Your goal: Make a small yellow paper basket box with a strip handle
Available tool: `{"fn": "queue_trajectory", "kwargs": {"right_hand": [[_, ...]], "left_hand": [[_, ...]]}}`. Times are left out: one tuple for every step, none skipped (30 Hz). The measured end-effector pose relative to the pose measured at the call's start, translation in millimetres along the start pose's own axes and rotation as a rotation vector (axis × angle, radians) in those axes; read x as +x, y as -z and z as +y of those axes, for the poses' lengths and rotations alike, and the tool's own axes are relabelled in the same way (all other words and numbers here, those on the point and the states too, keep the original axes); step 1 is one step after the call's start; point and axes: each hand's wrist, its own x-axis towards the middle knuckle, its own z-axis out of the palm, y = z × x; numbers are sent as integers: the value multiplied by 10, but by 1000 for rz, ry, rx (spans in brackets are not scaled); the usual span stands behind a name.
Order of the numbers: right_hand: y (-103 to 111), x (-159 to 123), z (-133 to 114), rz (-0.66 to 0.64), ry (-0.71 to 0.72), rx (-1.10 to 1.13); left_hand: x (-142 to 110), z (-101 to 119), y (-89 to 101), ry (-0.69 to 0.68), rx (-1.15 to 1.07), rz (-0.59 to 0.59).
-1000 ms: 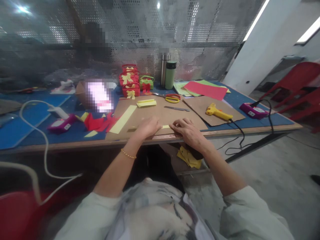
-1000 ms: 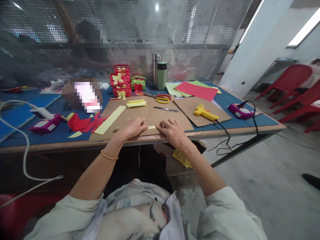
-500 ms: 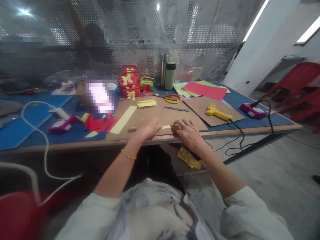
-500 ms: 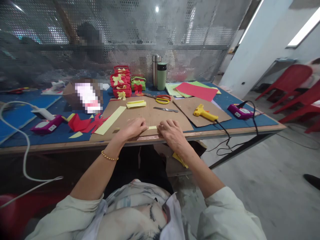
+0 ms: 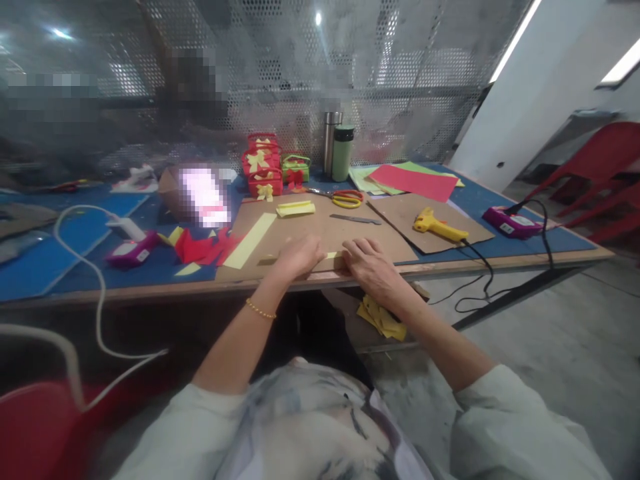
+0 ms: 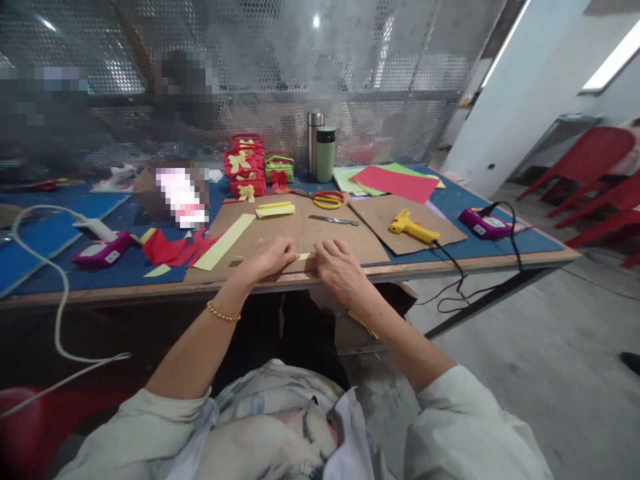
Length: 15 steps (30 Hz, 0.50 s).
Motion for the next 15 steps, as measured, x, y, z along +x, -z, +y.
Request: {"fn": "queue_trajectory", "kwargs": {"right_hand": [[16, 16, -13, -3, 21, 1], [31, 30, -23, -12, 50, 17], [43, 41, -28, -27, 85, 45], [50, 49, -31, -42, 116, 79], [50, 56, -33, -55, 138, 115], [44, 60, -33, -67, 148, 150], [32, 62, -32, -76, 148, 181], [14, 62, -29, -83, 138, 206], [-7, 62, -26, -87, 125, 227], [-30, 61, -21, -87, 113, 243], [-54, 60, -15, -83, 105, 253], [-78, 61, -9, -76, 97, 257], [-99, 62, -4, -70, 92, 259], [-118, 63, 0, -68, 87, 260], [-134, 65, 2, -67, 82, 261]], "left_hand": [[2, 0, -1, -1, 1, -2], [3, -1, -5, 1, -2, -4], [4, -2, -11, 1, -10, -2], [5, -4, -20, 2, -19, 5], [5, -5, -31, 1, -30, 16], [5, -6, -45, -1, -40, 28], [5, -6, -61, -5, -48, 38], [5, -8, -77, -10, -51, 47], [5, -11, -91, -16, -49, 51], [4, -16, -102, -24, -46, 52], [2, -23, -109, -35, -43, 48], [-4, -35, -111, -48, -43, 43], [-13, -51, -107, -60, -48, 37], [-28, -70, -98, -67, -57, 32], [-49, -93, -83, -68, -69, 27]]}}
